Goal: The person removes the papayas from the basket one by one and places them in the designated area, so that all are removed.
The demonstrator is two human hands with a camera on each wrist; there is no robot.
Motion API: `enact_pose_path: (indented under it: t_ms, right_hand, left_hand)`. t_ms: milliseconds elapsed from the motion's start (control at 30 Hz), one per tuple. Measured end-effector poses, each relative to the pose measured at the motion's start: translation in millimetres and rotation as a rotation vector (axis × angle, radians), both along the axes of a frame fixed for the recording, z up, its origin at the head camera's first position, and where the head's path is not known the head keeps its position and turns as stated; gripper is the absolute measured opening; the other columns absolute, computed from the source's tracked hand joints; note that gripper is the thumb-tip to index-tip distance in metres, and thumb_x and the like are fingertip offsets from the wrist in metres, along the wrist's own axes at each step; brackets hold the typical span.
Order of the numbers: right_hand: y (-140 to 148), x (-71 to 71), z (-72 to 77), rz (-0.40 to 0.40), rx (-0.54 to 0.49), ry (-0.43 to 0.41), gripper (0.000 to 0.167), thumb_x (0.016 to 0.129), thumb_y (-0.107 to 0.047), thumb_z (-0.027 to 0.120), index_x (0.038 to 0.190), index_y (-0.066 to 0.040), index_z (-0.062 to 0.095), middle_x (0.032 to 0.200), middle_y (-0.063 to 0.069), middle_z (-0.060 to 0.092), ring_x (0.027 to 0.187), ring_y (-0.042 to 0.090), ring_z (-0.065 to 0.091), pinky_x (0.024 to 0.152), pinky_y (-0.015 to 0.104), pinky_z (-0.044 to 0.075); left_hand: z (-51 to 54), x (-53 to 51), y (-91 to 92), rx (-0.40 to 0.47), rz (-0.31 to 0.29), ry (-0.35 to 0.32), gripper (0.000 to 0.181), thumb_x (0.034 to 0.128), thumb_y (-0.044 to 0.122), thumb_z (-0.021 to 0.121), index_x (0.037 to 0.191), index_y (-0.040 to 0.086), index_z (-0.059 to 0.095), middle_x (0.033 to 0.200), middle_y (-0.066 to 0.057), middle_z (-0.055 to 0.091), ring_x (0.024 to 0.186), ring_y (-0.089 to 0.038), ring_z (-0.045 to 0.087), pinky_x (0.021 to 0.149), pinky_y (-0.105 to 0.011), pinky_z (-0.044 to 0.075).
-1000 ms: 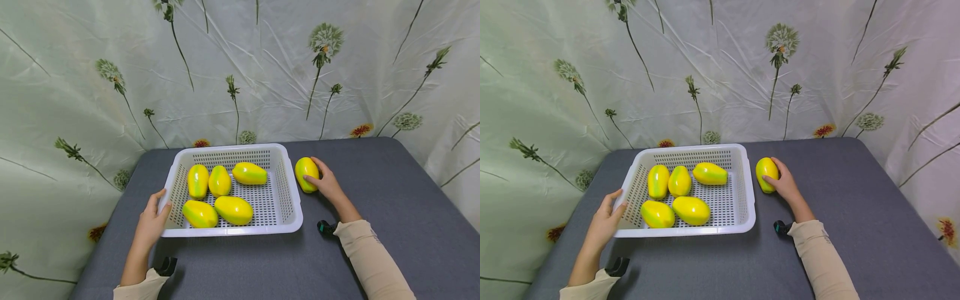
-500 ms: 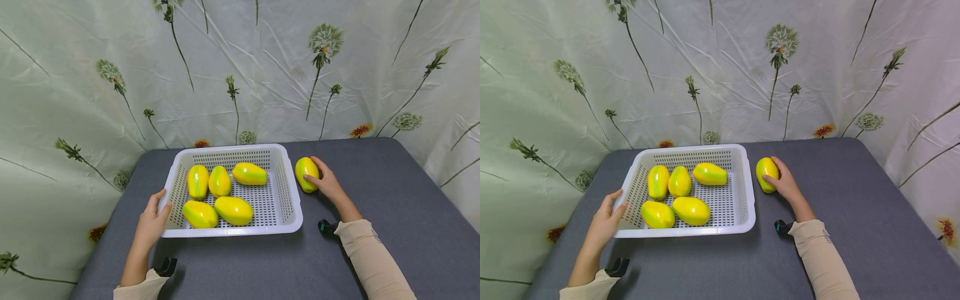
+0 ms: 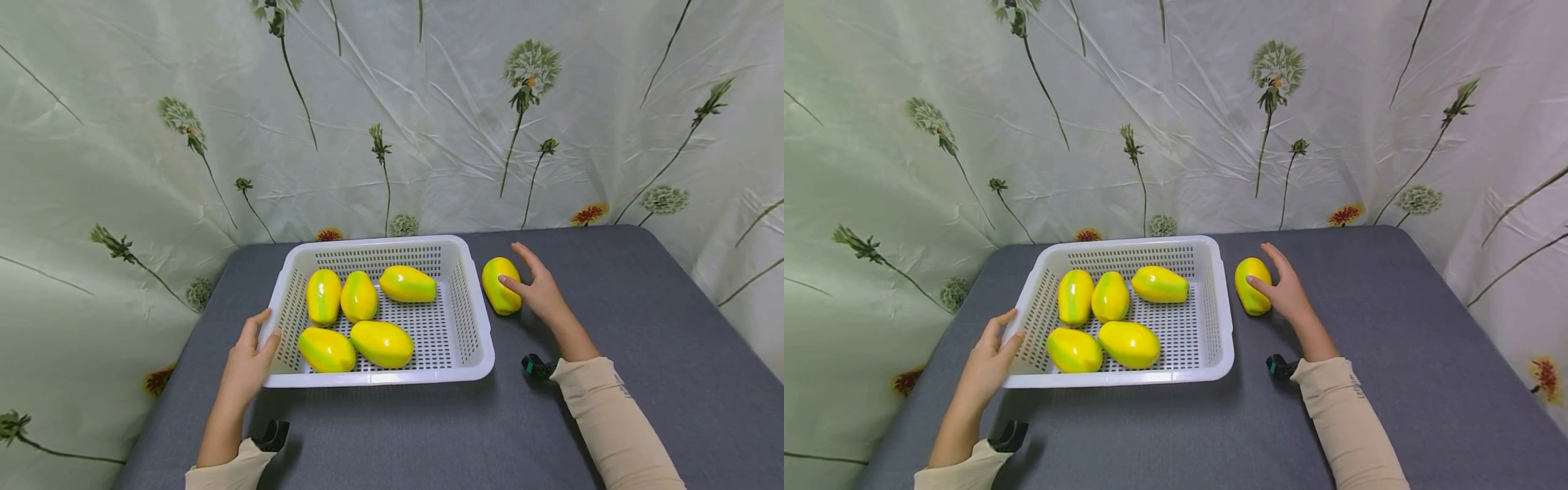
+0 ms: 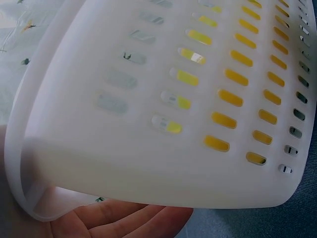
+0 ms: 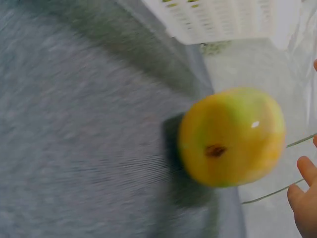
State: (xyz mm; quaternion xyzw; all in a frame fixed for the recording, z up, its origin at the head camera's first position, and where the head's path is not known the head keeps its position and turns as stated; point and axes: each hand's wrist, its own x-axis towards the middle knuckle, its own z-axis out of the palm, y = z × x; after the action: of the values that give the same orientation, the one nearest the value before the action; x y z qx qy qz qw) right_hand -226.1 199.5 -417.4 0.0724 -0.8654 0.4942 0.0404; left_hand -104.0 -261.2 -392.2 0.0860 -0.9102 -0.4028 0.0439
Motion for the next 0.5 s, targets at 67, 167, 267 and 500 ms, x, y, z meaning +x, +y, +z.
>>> enact_pose_path:
  t_ms: [67, 167, 267, 500]
  right_hand:
    - [0, 0.3, 7.3, 0.007, 0.004, 0.017, 0.074, 0.084, -0.028, 0.063, 0.143, -0.012, 0.022, 0.147, 0.012, 0.017, 0.131, 0.036, 0.016, 0.097, 0.060, 0.012]
    - [-2, 1.5, 18.9, 0.018, 0.011, 0.051, 0.075, 0.084, -0.029, 0.064, 0.143, -0.012, 0.022, 0.146, 0.012, 0.018, 0.131, 0.035, 0.016, 0.098, 0.058, 0.012]
    - [-4, 1.8, 30.0, 0.015, 0.023, 0.077, 0.075, 0.082, -0.029, 0.065, 0.143, -0.014, 0.023, 0.146, 0.011, 0.020, 0.132, 0.032, 0.016, 0.099, 0.055, 0.013]
    - [-17, 4.3, 59.7, 0.067, 0.021, 0.158, 0.077, 0.079, -0.026, 0.069, 0.142, -0.018, 0.025, 0.145, 0.006, 0.025, 0.131, 0.027, 0.021, 0.099, 0.055, 0.015]
  left_hand:
    - [1.4, -0.6, 0.1, 0.002, -0.002, -0.016, 0.054, 0.0945, 0.036, 0.040, 0.141, 0.013, 0.024, 0.122, -0.026, 0.049, 0.095, -0.040, 0.057, 0.067, -0.048, 0.047]
    - [2.9, -1.2, 0.2, 0.005, -0.003, -0.032, 0.053, 0.0948, 0.034, 0.039, 0.141, 0.013, 0.023, 0.123, -0.026, 0.049, 0.096, -0.039, 0.057, 0.068, -0.048, 0.047]
    - [3.7, -1.5, 0.4, 0.006, -0.004, -0.037, 0.053, 0.0948, 0.034, 0.040, 0.141, 0.014, 0.024, 0.122, -0.025, 0.049, 0.096, -0.039, 0.057, 0.068, -0.047, 0.047]
    - [2.2, -1.6, -0.7, 0.002, -0.004, -0.039, 0.054, 0.0949, 0.035, 0.039, 0.142, 0.013, 0.023, 0.125, -0.025, 0.047, 0.098, -0.039, 0.056, 0.069, -0.048, 0.047]
